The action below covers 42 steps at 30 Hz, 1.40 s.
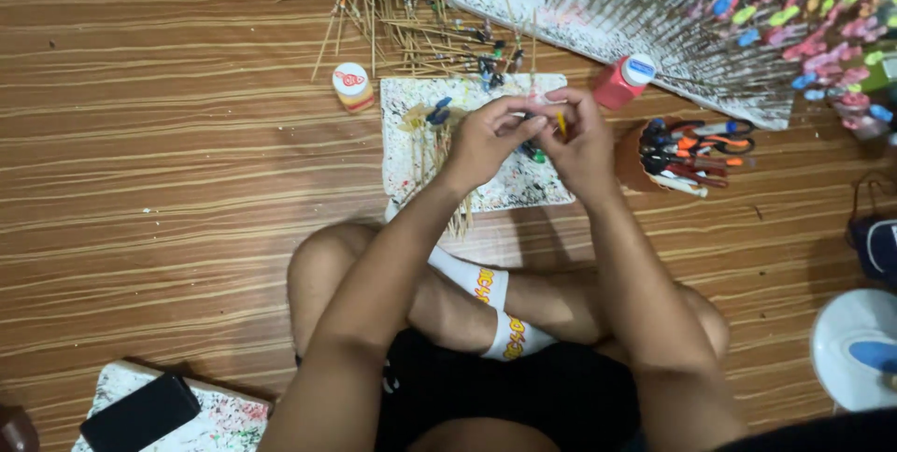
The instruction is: Assembling small, colorful fishing lures by hand, attaching components to the main body.
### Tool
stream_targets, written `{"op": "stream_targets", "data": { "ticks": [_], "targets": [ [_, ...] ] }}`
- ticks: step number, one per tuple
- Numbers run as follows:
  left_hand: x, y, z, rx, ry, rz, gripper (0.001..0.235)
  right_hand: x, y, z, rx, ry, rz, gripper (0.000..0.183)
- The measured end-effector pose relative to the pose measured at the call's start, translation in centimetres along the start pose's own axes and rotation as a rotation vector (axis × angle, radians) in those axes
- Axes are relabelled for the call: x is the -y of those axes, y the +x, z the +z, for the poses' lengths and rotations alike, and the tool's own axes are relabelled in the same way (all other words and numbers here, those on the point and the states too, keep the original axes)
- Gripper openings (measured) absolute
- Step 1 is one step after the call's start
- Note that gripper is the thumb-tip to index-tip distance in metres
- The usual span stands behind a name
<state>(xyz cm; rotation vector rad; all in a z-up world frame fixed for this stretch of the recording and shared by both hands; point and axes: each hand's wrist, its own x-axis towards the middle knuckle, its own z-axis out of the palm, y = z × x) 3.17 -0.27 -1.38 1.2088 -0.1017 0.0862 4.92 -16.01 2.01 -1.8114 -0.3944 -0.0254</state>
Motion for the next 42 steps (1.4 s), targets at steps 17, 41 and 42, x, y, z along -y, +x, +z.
{"op": "stream_targets", "data": {
  "ticks": [17, 41, 42],
  "targets": [
    [-0.7, -4.0, 0.9, 0.124, -0.151, -0.008, 0.032, 2.8, -5.5, -0.5, -0.286, -0.23, -0.392, 0.015],
    [-1.4, -4.1, 0.3, -0.037, 0.163, 0.061, 0.031, 1.8, -3.8, -2.2, -0.012, -0.26, -0.4, 0.009],
    [-1.6, -4.3, 0.3, -0.02, 0.216, 0.061, 0.03, 1.8, -3.7, -2.3, 0.007, -0.275, -0.413, 0.007]
  ]
}}
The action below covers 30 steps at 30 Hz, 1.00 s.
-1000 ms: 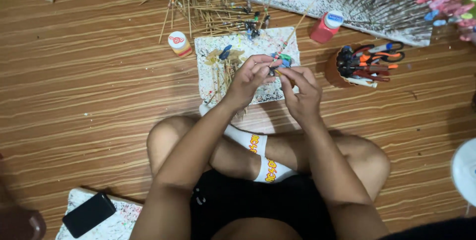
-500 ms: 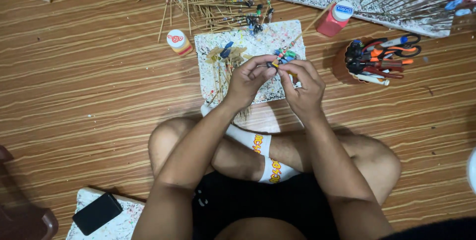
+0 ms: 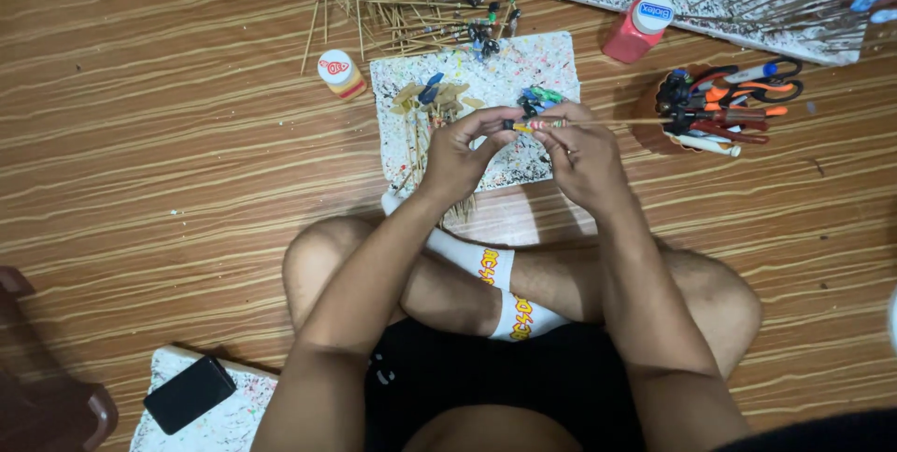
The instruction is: Assembling small, colorful fishing lures by hand, attaching components to the main body.
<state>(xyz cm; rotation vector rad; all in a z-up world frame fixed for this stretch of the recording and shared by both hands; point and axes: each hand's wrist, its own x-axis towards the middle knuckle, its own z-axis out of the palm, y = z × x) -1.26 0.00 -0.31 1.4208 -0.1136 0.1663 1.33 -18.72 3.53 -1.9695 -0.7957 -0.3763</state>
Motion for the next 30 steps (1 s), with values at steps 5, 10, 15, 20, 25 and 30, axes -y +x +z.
{"op": "stream_targets", "data": {
  "ticks": [5, 10, 15, 20, 25, 30],
  "targets": [
    [-0.1, 0.3, 0.0, 0.017, 0.07, 0.005, 0.03, -0.8, -1.7, 0.9, -0.101, -0.057, 0.121, 0.012],
    [0.0, 0.1, -0.6, 0.038, 0.21, 0.022, 0.029, -1.5, -2.0, 1.3, -0.116, 0.022, 0.198, 0.012],
    [-0.6, 0.1, -0.6, 0.054, 0.302, 0.058, 0.029, -4.6, -4.8, 1.4, 0.084, 0.318, 0.419, 0.01],
    [-1.1, 0.6, -0.5, 0.097, 0.292, 0.12, 0.029, -3.2, -2.7, 1.6, 0.005, 0.497, 0.536, 0.02],
    [-1.1, 0.2, -1.1, 0.15, 0.312, 0.124, 0.031, -0.8, -1.2, -0.2, 0.089, 0.326, 0.527, 0.007],
    [-1.0, 0.4, -1.0, 0.189, 0.303, 0.087, 0.034, -0.1, -0.7, -0.6, 0.08, 0.306, 0.571, 0.025]
  ]
}}
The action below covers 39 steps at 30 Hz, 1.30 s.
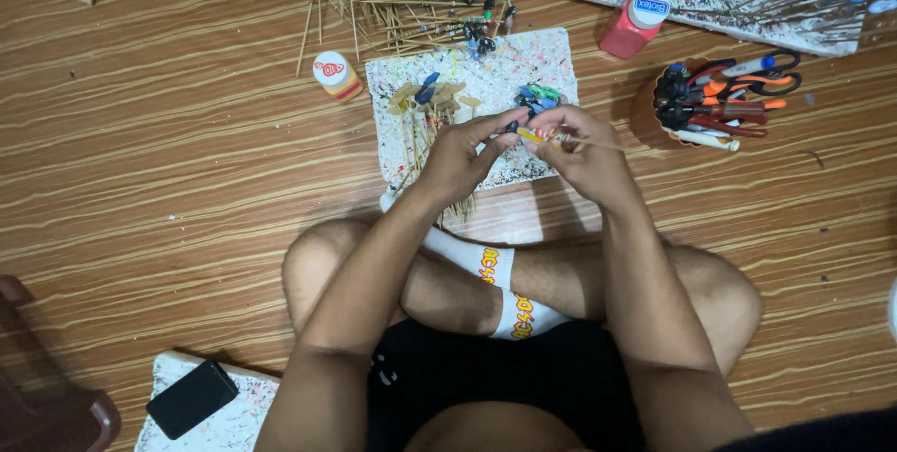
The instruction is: Assembling small, colorful fishing lures by hand, attaching components to the main body.
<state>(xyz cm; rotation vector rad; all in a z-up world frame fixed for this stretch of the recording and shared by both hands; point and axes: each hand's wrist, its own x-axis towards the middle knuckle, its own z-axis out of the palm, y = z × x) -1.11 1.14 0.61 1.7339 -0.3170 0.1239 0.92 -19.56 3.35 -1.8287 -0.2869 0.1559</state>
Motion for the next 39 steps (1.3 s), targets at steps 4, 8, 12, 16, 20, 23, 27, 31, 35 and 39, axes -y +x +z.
{"op": "stream_targets", "data": {
  "ticks": [4, 8, 12, 16, 20, 23, 27, 31, 35, 39],
  "targets": [
    [-0.6, -0.1, -0.1, 0.026, 0.01, 0.006, 0.035, -1.8, 0.3, -0.7, 0.02, -0.123, -0.164, 0.013],
    [-0.1, -0.4, 0.4, 0.033, -0.037, -0.063, 0.032, -0.9, 0.3, -1.2, 0.158, -0.04, -0.133, 0.008],
    [0.6, 0.1, 0.1, 0.059, -0.159, -0.12, 0.034, -0.8, 0.5, -0.5, 0.035, -0.054, -0.226, 0.013],
    [1.4, -0.3, 0.2, 0.078, -0.36, -0.129, 0.034, -1.9, 0.4, -0.7, 0.062, -0.082, -0.248, 0.009],
    [2.1, 0.2, 0.3, 0.02, -0.52, -0.218, 0.034, -2.8, 0.1, 1.0, -0.018, -0.045, -0.193, 0.004],
    [4.4, 0.7, 0.3, -0.083, -0.345, -0.161, 0.035, -2.8, -0.1, 3.0, -0.151, -0.103, -0.188, 0.007],
    [2.1, 1.1, -1.3, -0.019, 0.257, 0.174, 0.024, -3.9, -0.1, 3.2, -0.187, -0.651, -0.305, 0.019],
    [2.6, 1.1, -1.7, 0.128, 0.323, 0.364, 0.016, -2.0, -0.5, 1.6, 0.033, -0.884, -0.092, 0.018],
    [1.3, 1.1, -1.9, 0.224, 0.195, 0.296, 0.025, -1.9, -0.1, -0.2, 0.155, -0.503, -0.182, 0.008],
    [1.5, 1.1, -1.8, 0.193, 0.171, 0.235, 0.028, -2.8, 0.4, -0.8, 0.226, -0.063, -0.133, 0.009]
  ]
}}
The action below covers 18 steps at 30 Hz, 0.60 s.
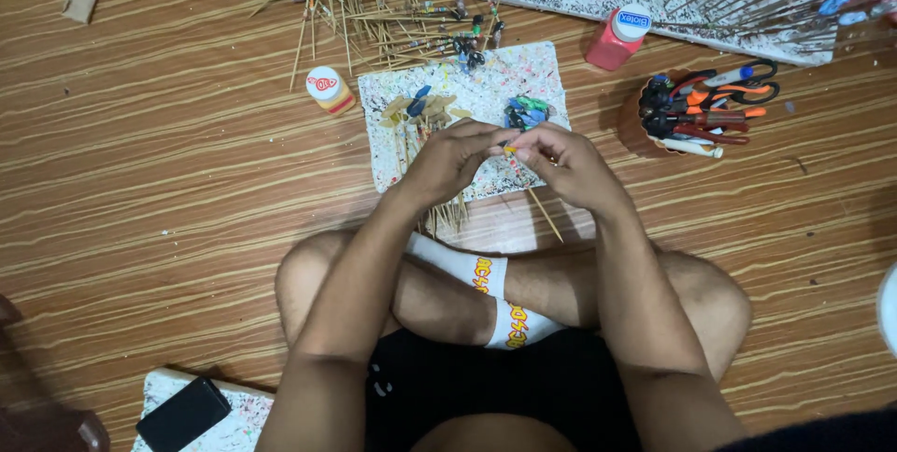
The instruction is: Assembling small, colorful fishing lures by hand, attaching components to the main body.
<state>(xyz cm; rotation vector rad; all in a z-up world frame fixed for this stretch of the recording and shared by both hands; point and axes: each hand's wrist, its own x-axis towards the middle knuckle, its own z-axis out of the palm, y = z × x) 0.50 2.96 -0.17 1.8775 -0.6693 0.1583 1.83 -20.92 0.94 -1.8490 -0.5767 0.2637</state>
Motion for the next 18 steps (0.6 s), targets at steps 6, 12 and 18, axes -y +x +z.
{"op": "stream_targets", "data": {
  "ticks": [6, 12, 18],
  "targets": [
    [-0.7, -0.3, 0.6, -0.045, -0.08, -0.046, 0.026, -0.5, -0.5, -0.6, 0.096, 0.223, 0.153, 0.006],
    [-0.9, -0.4, 2.3, -0.198, -0.247, -0.237, 0.019, -3.2, 0.1, 1.1, -0.134, 0.311, 0.08, 0.023],
    [-0.6, -0.5, 2.5, -0.24, -0.316, -0.331, 0.017, 1.0, 0.2, 0.4, 0.089, 0.381, 0.217, 0.01]
  ]
}}
